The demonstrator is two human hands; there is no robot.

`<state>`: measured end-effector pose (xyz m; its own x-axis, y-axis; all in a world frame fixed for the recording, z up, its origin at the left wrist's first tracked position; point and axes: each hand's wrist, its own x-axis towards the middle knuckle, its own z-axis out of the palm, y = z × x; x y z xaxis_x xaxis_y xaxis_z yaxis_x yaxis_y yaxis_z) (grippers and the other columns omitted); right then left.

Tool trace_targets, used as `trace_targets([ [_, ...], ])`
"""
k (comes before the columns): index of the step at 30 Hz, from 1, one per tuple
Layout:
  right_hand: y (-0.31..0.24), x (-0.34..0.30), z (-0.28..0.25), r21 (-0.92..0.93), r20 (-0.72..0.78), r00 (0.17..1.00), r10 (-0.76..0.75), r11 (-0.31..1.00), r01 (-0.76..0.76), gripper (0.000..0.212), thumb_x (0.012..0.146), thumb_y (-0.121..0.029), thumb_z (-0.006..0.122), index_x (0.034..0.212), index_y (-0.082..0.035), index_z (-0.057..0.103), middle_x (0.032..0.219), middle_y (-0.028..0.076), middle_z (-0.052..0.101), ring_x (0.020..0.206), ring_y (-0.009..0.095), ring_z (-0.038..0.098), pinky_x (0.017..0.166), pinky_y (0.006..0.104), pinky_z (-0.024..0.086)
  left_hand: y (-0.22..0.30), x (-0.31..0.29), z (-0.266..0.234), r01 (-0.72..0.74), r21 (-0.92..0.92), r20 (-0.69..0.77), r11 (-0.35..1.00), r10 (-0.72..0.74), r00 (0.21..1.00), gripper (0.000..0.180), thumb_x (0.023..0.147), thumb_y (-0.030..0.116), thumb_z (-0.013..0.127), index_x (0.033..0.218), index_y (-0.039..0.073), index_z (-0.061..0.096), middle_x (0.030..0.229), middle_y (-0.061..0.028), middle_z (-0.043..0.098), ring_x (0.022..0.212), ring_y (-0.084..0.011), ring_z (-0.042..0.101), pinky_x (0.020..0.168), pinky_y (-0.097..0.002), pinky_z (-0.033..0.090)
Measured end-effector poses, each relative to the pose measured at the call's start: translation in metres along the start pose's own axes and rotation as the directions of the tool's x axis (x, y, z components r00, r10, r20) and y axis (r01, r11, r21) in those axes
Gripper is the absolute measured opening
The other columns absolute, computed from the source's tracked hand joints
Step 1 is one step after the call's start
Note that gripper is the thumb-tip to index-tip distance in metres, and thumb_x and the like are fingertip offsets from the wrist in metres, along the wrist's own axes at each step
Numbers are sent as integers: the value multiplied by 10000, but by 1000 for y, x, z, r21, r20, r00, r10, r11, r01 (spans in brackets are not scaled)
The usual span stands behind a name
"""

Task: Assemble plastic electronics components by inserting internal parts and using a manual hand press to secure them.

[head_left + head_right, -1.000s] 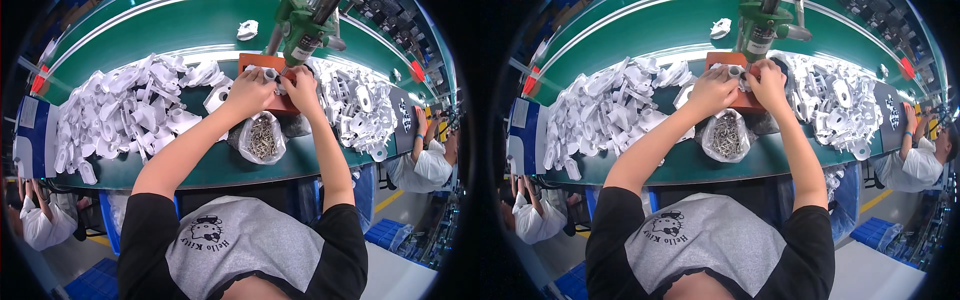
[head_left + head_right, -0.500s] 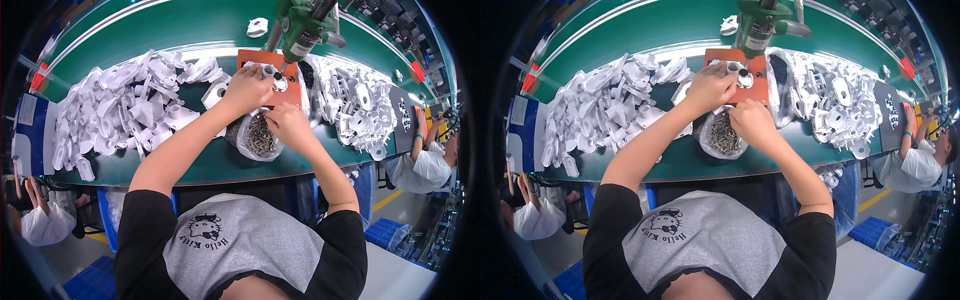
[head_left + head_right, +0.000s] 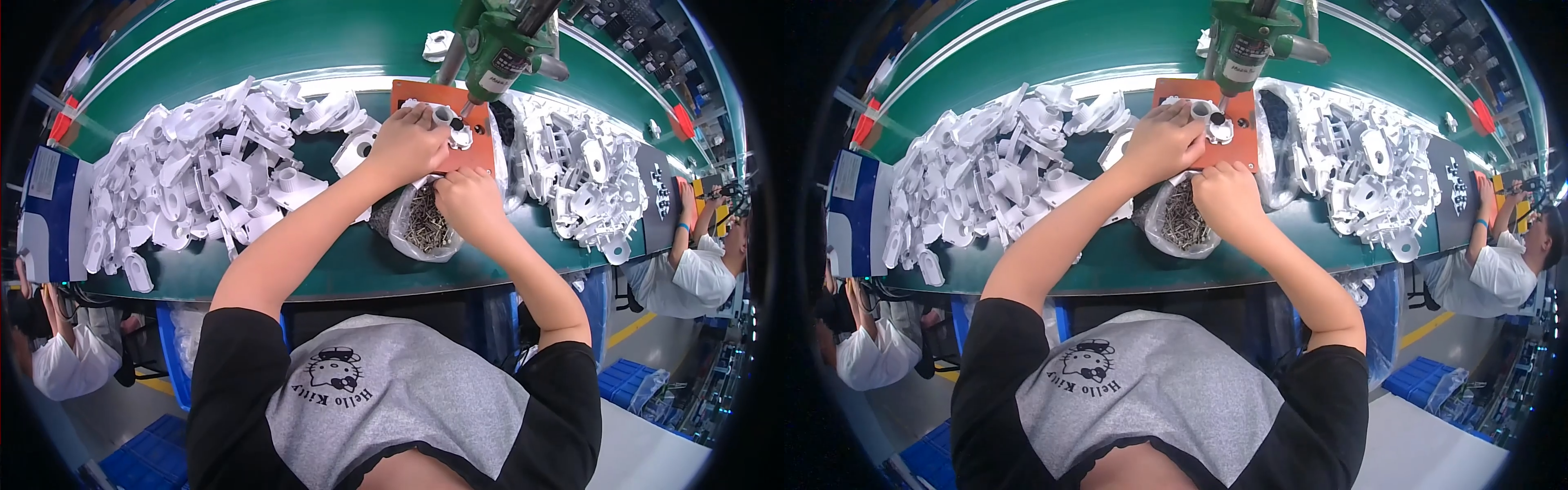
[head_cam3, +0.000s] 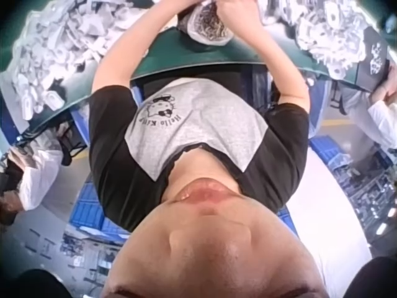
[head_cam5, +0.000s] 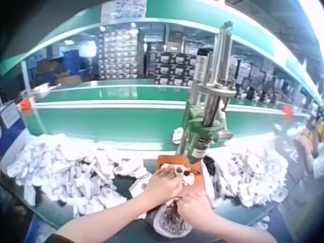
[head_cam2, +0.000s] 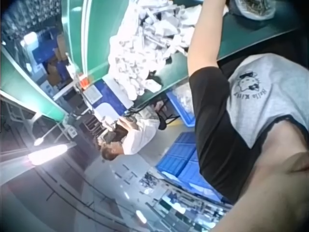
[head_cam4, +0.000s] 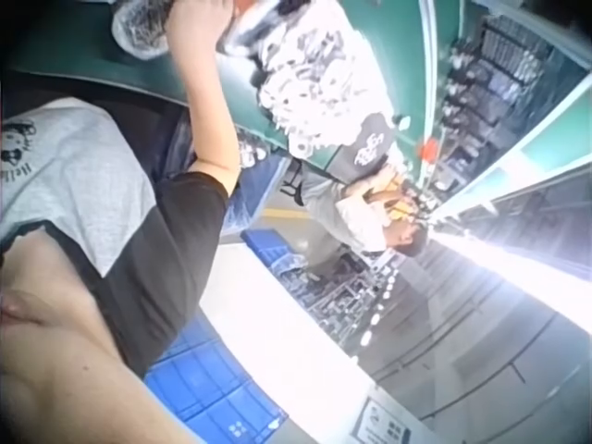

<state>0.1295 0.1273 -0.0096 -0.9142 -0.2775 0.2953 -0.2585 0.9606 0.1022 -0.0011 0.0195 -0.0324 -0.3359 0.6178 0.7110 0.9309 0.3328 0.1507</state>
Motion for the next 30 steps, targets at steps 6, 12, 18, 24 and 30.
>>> trace_targets([
  [6, -4, 10, -9, -37, 127, 992, 22, 999, -17, 100, 676, -142, 598, 602, -76, 597, 627, 67, 602, 657, 231, 608, 649, 379, 458, -1, -1, 0, -1, 2, 8, 1000, 1, 1000, 180, 760, 210, 571, 788, 39, 621, 983, -263, 642, 990, -356, 623, 893, -435, 455],
  [12, -4, 9, -5, -55, 134, 990, 35, 998, -28, 95, 651, -150, 598, 594, -73, 599, 606, 82, 609, 627, 240, 611, 646, 384, 467, -2, 0, 2, -4, -11, 0, 1000, 4, 1000, 187, 762, 211, 569, 787, 33, 618, 979, -262, 643, 988, -357, 623, 893, -438, 455],
  [18, 4, 9, -16, 145, 117, 988, 101, 982, -117, 142, 712, -171, 606, 640, -49, 619, 594, 97, 601, 594, 269, 606, 592, 385, 474, -1, 0, 2, -6, -7, 2, 1000, 6, 1000, 188, 767, 212, 564, 786, 32, 615, 972, -262, 645, 990, -355, 624, 897, -439, 456],
  [24, 51, 24, -43, 661, 285, 920, 268, 641, -391, 144, 786, -119, 613, 793, 19, 656, 573, 43, 556, 513, 89, 487, 494, 256, 400, -2, 0, -2, 0, 1, 23, 1000, 0, 1000, 190, 769, 220, 568, 802, 39, 616, 989, -263, 641, 1006, -351, 619, 902, -439, 453],
  [30, 100, 43, -20, 710, 419, 803, 423, 399, -580, 183, 803, -143, 627, 841, 33, 659, 677, 10, 589, 578, 62, 493, 528, 216, 386, 0, 0, -4, 3, -14, 41, 1000, -3, 999, 190, 771, 230, 575, 831, 57, 627, 997, -266, 637, 1007, -360, 616, 911, -437, 448],
])
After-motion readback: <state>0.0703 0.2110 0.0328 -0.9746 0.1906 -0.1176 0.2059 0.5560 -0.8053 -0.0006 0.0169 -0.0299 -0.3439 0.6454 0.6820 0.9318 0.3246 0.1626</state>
